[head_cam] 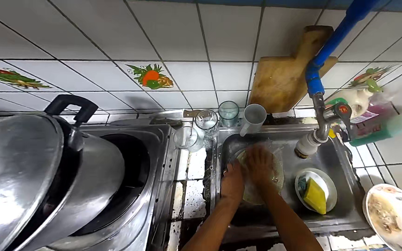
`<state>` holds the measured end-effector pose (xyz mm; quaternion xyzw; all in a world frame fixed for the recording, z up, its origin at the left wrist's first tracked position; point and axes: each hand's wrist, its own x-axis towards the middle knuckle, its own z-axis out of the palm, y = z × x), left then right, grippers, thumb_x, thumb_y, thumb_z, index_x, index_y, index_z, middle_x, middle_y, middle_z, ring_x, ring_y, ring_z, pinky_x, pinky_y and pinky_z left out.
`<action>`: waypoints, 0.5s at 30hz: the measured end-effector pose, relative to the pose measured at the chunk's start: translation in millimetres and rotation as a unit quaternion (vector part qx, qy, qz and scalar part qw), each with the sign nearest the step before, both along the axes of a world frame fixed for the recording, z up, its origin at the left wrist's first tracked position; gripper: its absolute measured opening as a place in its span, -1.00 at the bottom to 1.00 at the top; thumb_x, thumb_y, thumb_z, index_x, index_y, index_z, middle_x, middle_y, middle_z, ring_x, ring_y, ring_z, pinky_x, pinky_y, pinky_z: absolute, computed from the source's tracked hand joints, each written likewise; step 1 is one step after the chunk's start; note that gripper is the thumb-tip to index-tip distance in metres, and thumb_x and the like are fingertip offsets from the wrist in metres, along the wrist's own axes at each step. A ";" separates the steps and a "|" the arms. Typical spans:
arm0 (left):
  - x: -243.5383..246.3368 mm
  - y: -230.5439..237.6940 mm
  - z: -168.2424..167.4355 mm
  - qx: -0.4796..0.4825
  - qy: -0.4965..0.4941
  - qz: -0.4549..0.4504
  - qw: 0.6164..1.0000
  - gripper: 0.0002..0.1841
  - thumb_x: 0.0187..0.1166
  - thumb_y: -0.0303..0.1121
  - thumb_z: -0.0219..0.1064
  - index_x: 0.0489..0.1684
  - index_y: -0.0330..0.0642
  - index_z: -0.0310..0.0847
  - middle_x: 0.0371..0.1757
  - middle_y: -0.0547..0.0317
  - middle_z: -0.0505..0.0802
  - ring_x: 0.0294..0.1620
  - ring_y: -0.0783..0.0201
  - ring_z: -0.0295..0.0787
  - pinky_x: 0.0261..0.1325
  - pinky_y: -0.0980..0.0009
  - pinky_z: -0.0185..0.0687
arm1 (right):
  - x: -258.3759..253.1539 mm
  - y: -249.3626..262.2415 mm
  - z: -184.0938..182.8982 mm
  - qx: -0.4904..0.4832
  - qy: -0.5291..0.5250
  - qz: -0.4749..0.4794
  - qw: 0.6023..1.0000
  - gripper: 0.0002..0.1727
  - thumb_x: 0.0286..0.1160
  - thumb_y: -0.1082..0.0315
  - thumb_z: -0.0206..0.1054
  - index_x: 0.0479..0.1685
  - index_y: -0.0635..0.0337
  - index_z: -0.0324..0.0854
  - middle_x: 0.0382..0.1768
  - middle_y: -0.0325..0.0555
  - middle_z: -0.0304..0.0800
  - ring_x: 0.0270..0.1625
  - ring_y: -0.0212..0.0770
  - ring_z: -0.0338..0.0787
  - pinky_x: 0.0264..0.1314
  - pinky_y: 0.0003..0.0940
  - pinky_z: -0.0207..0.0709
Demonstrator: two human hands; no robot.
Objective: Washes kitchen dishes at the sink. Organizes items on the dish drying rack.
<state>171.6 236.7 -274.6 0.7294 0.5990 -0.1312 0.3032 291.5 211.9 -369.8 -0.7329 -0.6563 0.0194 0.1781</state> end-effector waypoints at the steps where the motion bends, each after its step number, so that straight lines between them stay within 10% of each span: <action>1: 2.7 2.4 -1.0 0.005 0.001 0.009 1.000 -0.36 0.76 -0.41 0.14 0.85 -0.16 0.06 0.67 -0.37 0.37 0.40 -0.31 0.65 0.32 -0.05 0.67 | 3.5 -2.1 -0.2 0.002 0.002 0.063 0.998 -0.38 0.66 0.10 0.19 0.69 0.11 0.45 0.72 0.16 0.39 0.74 0.44 0.30 0.68 0.50 0.10; 5: 10.1 12.8 -0.4 -0.012 0.011 0.033 0.999 -0.29 0.67 -0.36 0.31 0.81 -0.20 0.07 0.70 -0.34 0.33 0.43 -0.31 0.62 0.33 -0.07 0.67 | 37.8 -9.5 26.5 -0.101 -0.023 -0.010 0.995 -0.27 0.58 0.16 0.23 0.82 0.06 0.26 0.79 0.18 0.24 0.79 0.44 0.19 0.71 0.52 0.00; 10: 15.9 22.7 1.9 -0.003 0.017 0.035 0.999 -0.32 0.62 -0.45 0.34 0.74 -0.24 0.13 0.65 -0.35 0.40 0.46 -0.31 0.61 0.34 -0.08 0.66 | 61.9 -49.9 51.1 -0.233 0.099 -0.222 0.942 -0.36 0.79 0.05 0.10 0.78 0.13 0.29 0.61 0.32 0.44 0.56 0.38 0.53 0.49 0.30 0.42; 15: 13.5 31.1 10.9 -0.017 0.013 0.050 0.999 -0.25 0.54 -0.47 0.39 0.75 -0.29 0.09 0.61 -0.39 0.45 0.44 -0.30 0.63 0.38 -0.09 0.63 | 71.8 -73.1 90.4 -0.058 0.218 -0.260 0.939 -0.43 0.72 0.34 0.18 0.68 0.36 0.35 0.60 0.42 0.43 0.62 0.34 0.49 0.62 0.18 0.38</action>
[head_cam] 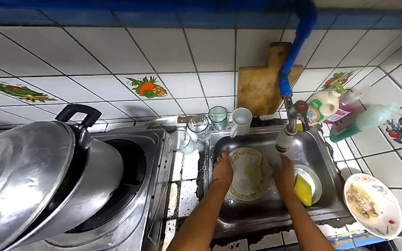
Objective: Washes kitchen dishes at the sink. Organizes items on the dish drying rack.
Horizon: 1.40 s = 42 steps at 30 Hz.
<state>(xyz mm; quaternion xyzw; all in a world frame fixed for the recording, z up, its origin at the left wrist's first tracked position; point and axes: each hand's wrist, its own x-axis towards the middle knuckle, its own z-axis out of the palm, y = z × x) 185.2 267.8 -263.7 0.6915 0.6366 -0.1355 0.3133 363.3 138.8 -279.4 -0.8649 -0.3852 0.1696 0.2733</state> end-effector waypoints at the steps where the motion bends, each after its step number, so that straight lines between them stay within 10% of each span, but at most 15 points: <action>1: -2.4 1.7 4.8 -0.009 -0.006 0.000 1.000 -0.27 0.53 -0.42 0.41 0.72 -0.33 0.14 0.59 -0.39 0.50 0.45 -0.29 0.63 0.41 -0.12 0.60 | 5.2 -0.7 16.4 0.083 -0.001 -0.012 0.997 -0.44 0.71 0.35 0.17 0.64 0.46 0.35 0.55 0.46 0.47 0.58 0.32 0.53 0.61 0.12 0.41; 6: -20.8 10.5 35.9 -0.007 -0.036 -0.031 0.999 -0.45 0.55 -0.34 0.35 0.55 -0.33 0.42 0.37 -0.36 0.71 0.42 -0.30 0.66 0.40 -0.28 0.53 | 7.9 12.7 130.0 0.389 -0.036 0.051 0.919 -0.23 0.52 0.28 0.21 0.69 0.58 0.16 0.53 0.45 0.47 0.56 0.05 0.55 0.53 -0.14 0.46; 14: -49.8 7.0 53.5 -0.005 -0.196 0.025 0.980 -0.50 0.56 -0.48 0.30 0.52 -0.30 0.43 0.27 -0.35 0.75 0.34 -0.26 0.70 0.40 -0.24 0.51 | 3.8 43.1 200.4 0.362 0.030 0.072 0.929 -0.43 0.45 0.72 0.09 0.51 0.34 0.55 0.32 0.21 0.69 0.23 -0.13 0.73 0.23 -0.26 0.61; 20: -40.7 -43.9 24.7 -0.220 -0.428 0.328 0.813 -0.54 0.61 -0.56 0.28 0.50 -0.35 0.36 0.14 -0.21 0.73 0.02 0.03 0.74 0.05 0.08 0.71 | 21.2 51.9 211.5 0.378 0.128 0.075 0.914 -0.55 0.58 0.71 -0.02 0.23 0.34 0.74 0.13 0.00 0.85 0.07 -0.45 0.79 0.19 -0.49 0.64; 25: 11.3 -83.2 -9.1 -0.287 -0.532 0.424 0.675 -0.58 0.69 -0.48 0.24 0.50 -0.32 0.34 0.14 -0.15 0.76 0.03 0.09 0.78 0.08 0.13 0.74 | 32.4 38.8 183.2 0.410 0.224 0.084 0.880 -0.50 0.63 0.56 -0.04 0.51 0.26 0.55 0.42 -0.06 0.71 0.34 -0.33 0.72 0.36 -0.32 0.59; 31: 11.7 -42.2 20.1 -0.089 -0.503 0.298 0.806 -0.55 0.71 -0.35 0.31 0.46 -0.45 0.46 0.27 -0.27 0.75 0.23 0.03 0.74 0.32 0.04 0.65 | 35.4 5.2 73.8 0.189 0.272 -0.062 0.942 -0.56 0.71 0.36 0.23 0.44 0.47 0.52 0.33 0.28 0.70 0.35 -0.05 0.71 0.43 -0.15 0.53; 33: 2.5 -25.9 31.3 -0.077 -0.457 0.271 0.843 -0.60 0.76 -0.25 0.27 0.33 -0.42 0.56 0.13 -0.22 0.79 0.10 0.08 0.77 0.23 0.07 0.68 | 20.7 1.1 55.6 0.119 0.423 -0.095 0.893 -0.57 0.73 0.32 0.23 0.49 0.30 0.49 0.15 0.08 0.77 0.10 -0.19 0.78 0.14 -0.22 0.66; 38: -7.5 -41.3 23.7 0.046 -0.314 0.054 0.947 -0.34 0.76 -0.28 0.22 0.82 -0.29 0.07 0.54 -0.33 0.60 0.51 -0.21 0.60 0.56 -0.14 0.46 | 1.6 1.2 61.6 0.074 0.488 -0.117 0.862 -0.61 0.75 0.42 0.09 0.49 0.27 0.42 0.04 0.05 0.70 -0.06 -0.22 0.75 -0.04 -0.28 0.66; 42: -9.8 -97.7 32.0 0.073 -0.373 -0.254 0.889 -0.38 0.60 0.00 0.33 0.57 -0.18 0.57 0.70 -0.18 0.49 0.82 -0.25 0.16 0.82 -0.29 -0.18 | 14.2 -4.6 84.4 -0.013 0.421 -0.092 0.902 -0.65 0.76 0.41 0.06 0.42 0.31 0.46 0.02 0.11 0.66 -0.05 -0.15 0.69 -0.02 -0.20 0.59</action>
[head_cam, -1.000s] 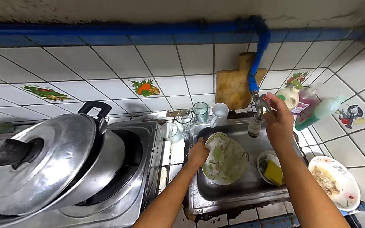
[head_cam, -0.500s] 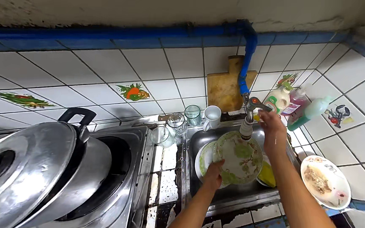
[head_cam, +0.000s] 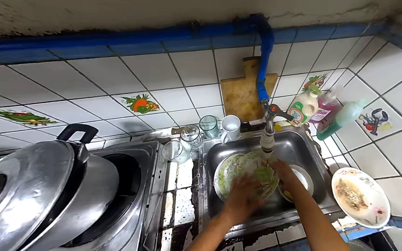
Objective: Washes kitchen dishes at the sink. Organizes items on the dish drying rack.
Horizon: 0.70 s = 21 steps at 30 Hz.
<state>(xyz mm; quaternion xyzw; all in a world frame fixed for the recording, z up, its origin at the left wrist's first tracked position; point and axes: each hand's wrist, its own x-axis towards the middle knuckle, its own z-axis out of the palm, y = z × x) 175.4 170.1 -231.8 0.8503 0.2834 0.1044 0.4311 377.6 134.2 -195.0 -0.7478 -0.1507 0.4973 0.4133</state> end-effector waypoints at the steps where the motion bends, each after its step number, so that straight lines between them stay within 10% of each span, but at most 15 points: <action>1: -1.0 -10.7 4.0 0.026 0.012 -0.055 0.998 -0.34 0.58 0.06 0.34 0.62 -0.12 0.54 0.70 -0.07 0.53 0.80 -0.16 0.24 0.81 -0.25 -0.07 | 0.7 0.2 6.9 -0.019 -0.011 0.018 1.000 -0.66 0.77 0.41 0.06 0.39 0.33 0.47 0.02 0.14 0.65 -0.05 -0.11 0.67 -0.02 -0.17 0.58; 4: -3.9 -33.3 -9.0 0.137 -0.094 -0.015 0.986 -0.60 0.60 -0.38 0.30 0.37 -0.33 0.70 0.37 -0.11 0.82 0.41 -0.07 0.77 0.44 -0.04 0.64 | -10.3 -0.5 24.5 -0.016 -0.020 0.061 0.998 -0.55 0.92 0.19 -0.09 0.42 0.34 0.48 0.06 0.19 0.65 -0.07 -0.08 0.69 -0.05 -0.16 0.58; 8: -9.5 -40.6 1.9 0.017 -0.233 0.238 0.943 -0.76 0.56 -0.42 0.27 -0.19 -0.48 0.79 -0.33 0.07 0.91 -0.26 0.46 0.87 -0.02 0.48 0.78 | -26.2 5.3 -3.2 0.144 0.028 0.030 0.989 -0.27 0.93 -0.05 -0.38 0.54 0.31 0.49 0.41 0.12 0.67 0.29 -0.11 0.70 0.30 -0.13 0.52; 10: -4.6 -35.7 16.1 -0.175 -0.280 0.312 0.891 -0.79 0.63 -0.46 0.19 -0.10 -0.45 0.69 -0.29 0.23 0.90 -0.21 0.55 0.86 0.02 0.53 0.81 | -35.4 12.3 -26.8 0.195 -0.029 0.014 0.980 -0.38 0.93 0.09 -0.23 0.67 0.37 0.36 0.64 0.24 0.45 0.66 0.00 0.48 0.71 -0.06 0.28; 14: 22.5 -8.8 18.0 -0.430 -0.295 0.399 0.754 -0.70 0.84 -0.36 0.07 0.30 -0.39 0.51 -0.10 0.06 0.89 -0.12 0.30 0.90 0.00 0.30 0.86 | -63.9 19.4 -50.0 0.159 -0.322 0.004 0.933 -0.46 0.85 0.20 -0.05 0.54 0.39 0.53 0.52 0.39 0.55 0.64 0.34 0.48 0.70 0.26 0.21; 18: 53.8 10.2 -14.8 -0.556 -0.306 0.365 0.682 -0.64 0.90 -0.25 -0.16 0.31 -0.24 0.47 -0.12 0.10 0.85 -0.10 0.30 0.84 0.00 0.30 0.79 | -65.6 19.4 -59.0 0.237 -0.523 0.177 0.800 -0.55 0.71 0.23 0.05 0.38 0.00 0.77 0.52 -0.06 0.69 0.68 0.37 0.44 0.67 0.52 0.08; 21: 74.6 15.6 -21.1 -0.597 -0.285 0.323 0.677 -0.62 0.90 -0.22 -0.09 0.46 -0.25 0.41 0.02 -0.02 0.86 0.01 0.19 0.87 0.07 0.19 0.82 | -11.3 30.0 -50.8 0.178 -0.490 0.159 0.838 -0.58 0.69 0.27 0.11 0.34 0.14 0.77 0.45 0.14 0.71 0.62 0.31 0.52 0.70 0.39 0.18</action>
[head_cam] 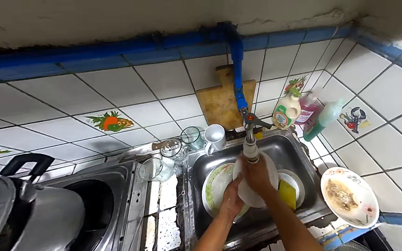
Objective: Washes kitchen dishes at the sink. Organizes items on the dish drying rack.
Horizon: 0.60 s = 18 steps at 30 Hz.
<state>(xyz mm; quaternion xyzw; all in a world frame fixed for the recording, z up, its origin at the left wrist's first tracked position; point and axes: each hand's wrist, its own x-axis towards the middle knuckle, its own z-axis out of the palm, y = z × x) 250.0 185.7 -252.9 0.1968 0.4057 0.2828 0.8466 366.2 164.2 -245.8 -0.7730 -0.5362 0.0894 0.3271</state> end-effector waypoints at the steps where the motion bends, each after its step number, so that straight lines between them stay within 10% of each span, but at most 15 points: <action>1: 5.5 0.4 -0.5 0.004 -0.001 -0.019 1.000 -0.62 0.89 -0.24 -0.05 0.49 -0.26 0.38 0.05 -0.04 0.85 0.04 0.17 0.86 0.10 0.17 0.82 | 15.7 3.0 7.2 -0.033 0.036 -0.060 0.997 -0.56 0.71 0.30 0.10 0.41 0.24 0.69 0.49 0.24 0.65 0.64 0.33 0.49 0.69 0.34 0.17; 7: 27.8 10.5 -3.5 0.015 0.019 -0.055 0.998 -0.68 0.88 -0.36 -0.12 0.42 -0.28 0.37 -0.01 0.01 0.80 -0.02 0.23 0.81 0.06 0.24 0.77 | 22.3 5.6 9.1 0.012 -0.019 -0.023 0.999 -0.54 0.52 0.28 0.29 0.33 0.33 0.72 0.45 0.26 0.69 0.66 0.41 0.45 0.75 0.43 0.00; 10: 22.7 25.7 -5.3 0.018 -0.002 -0.073 0.997 -0.67 0.88 -0.30 -0.03 0.41 -0.27 0.44 -0.01 0.01 0.86 0.00 0.22 0.85 0.09 0.20 0.80 | 73.1 1.1 35.0 -0.169 0.073 -0.037 0.982 -0.48 0.78 0.09 0.08 0.57 0.14 0.57 0.52 0.15 0.63 0.64 0.22 0.50 0.68 0.31 0.19; 14: 12.4 53.6 -20.7 0.022 -0.024 -0.034 0.999 -0.65 0.86 -0.25 -0.04 0.43 -0.21 0.45 0.03 -0.04 0.87 0.02 0.13 0.88 0.08 0.11 0.83 | 100.7 -35.0 25.6 -0.086 0.506 -0.128 0.849 -0.63 0.79 0.23 0.19 0.37 0.29 0.55 -0.06 -0.02 0.81 -0.08 -0.25 0.82 0.03 -0.26 0.73; 18: 26.8 56.7 -38.6 0.298 0.184 0.034 0.936 -0.62 0.83 -0.40 0.07 0.45 -0.48 0.49 0.35 -0.17 0.73 0.33 0.20 0.69 0.43 0.28 0.57 | 63.5 -44.5 17.4 0.049 0.658 -0.199 0.725 -0.63 0.79 0.40 0.10 0.50 0.22 0.45 -0.10 -0.05 0.83 -0.17 -0.26 0.86 -0.10 -0.29 0.78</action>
